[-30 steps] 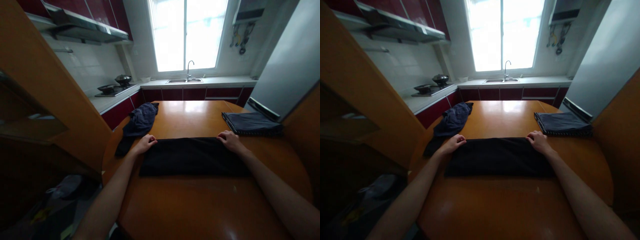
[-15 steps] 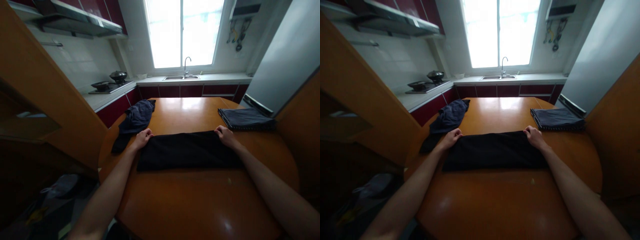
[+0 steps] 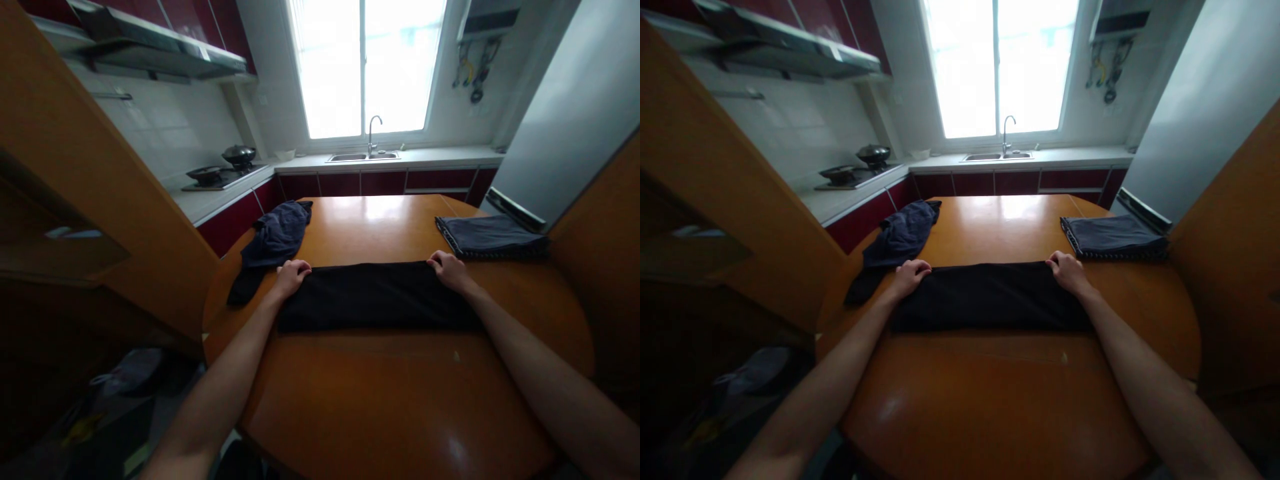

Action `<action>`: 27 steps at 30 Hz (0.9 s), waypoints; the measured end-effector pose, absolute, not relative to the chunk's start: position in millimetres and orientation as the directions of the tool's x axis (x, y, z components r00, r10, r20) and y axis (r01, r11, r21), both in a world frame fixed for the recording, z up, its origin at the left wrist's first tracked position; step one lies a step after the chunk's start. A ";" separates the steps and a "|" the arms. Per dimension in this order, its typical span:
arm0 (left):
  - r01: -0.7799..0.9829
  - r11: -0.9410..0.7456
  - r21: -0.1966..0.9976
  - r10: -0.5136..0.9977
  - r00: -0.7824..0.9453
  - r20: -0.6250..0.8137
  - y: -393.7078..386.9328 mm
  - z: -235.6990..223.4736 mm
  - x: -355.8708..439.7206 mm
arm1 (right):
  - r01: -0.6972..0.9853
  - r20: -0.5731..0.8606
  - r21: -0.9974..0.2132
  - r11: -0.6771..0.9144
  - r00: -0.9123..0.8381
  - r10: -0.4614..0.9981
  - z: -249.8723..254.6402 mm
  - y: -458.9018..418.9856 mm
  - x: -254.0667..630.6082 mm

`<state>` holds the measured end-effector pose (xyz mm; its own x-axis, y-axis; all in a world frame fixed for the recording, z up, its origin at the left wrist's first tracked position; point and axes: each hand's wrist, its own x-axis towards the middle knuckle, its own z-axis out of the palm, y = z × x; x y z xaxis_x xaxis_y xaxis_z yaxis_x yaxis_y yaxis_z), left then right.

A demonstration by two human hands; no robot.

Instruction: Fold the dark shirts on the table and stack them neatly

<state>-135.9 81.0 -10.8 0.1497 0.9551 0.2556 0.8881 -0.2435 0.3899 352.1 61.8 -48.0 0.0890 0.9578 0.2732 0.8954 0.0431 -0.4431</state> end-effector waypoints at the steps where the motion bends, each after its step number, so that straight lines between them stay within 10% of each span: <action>1: 0.891 -0.237 0.388 0.959 0.152 0.238 81.8 -11.6 -137.7 | 0.902 0.265 -0.430 0.046 0.077 0.961 -46.7 61.9 353.1; 10: 0.798 -0.540 0.267 0.824 0.436 0.362 50.3 10.7 -51.3 | 0.896 0.460 -0.389 0.216 -0.015 0.888 -8.1 39.0 286.7; 15: 0.756 -0.637 0.154 0.770 0.610 0.189 38.1 -17.2 27.1 | 0.871 0.266 -0.298 0.392 -0.318 0.910 -23.7 25.5 189.2; 27: 0.821 -0.545 0.172 0.837 0.543 0.065 40.6 -21.6 28.7 | 0.927 0.071 -0.225 0.300 -0.291 0.954 -34.6 31.2 187.0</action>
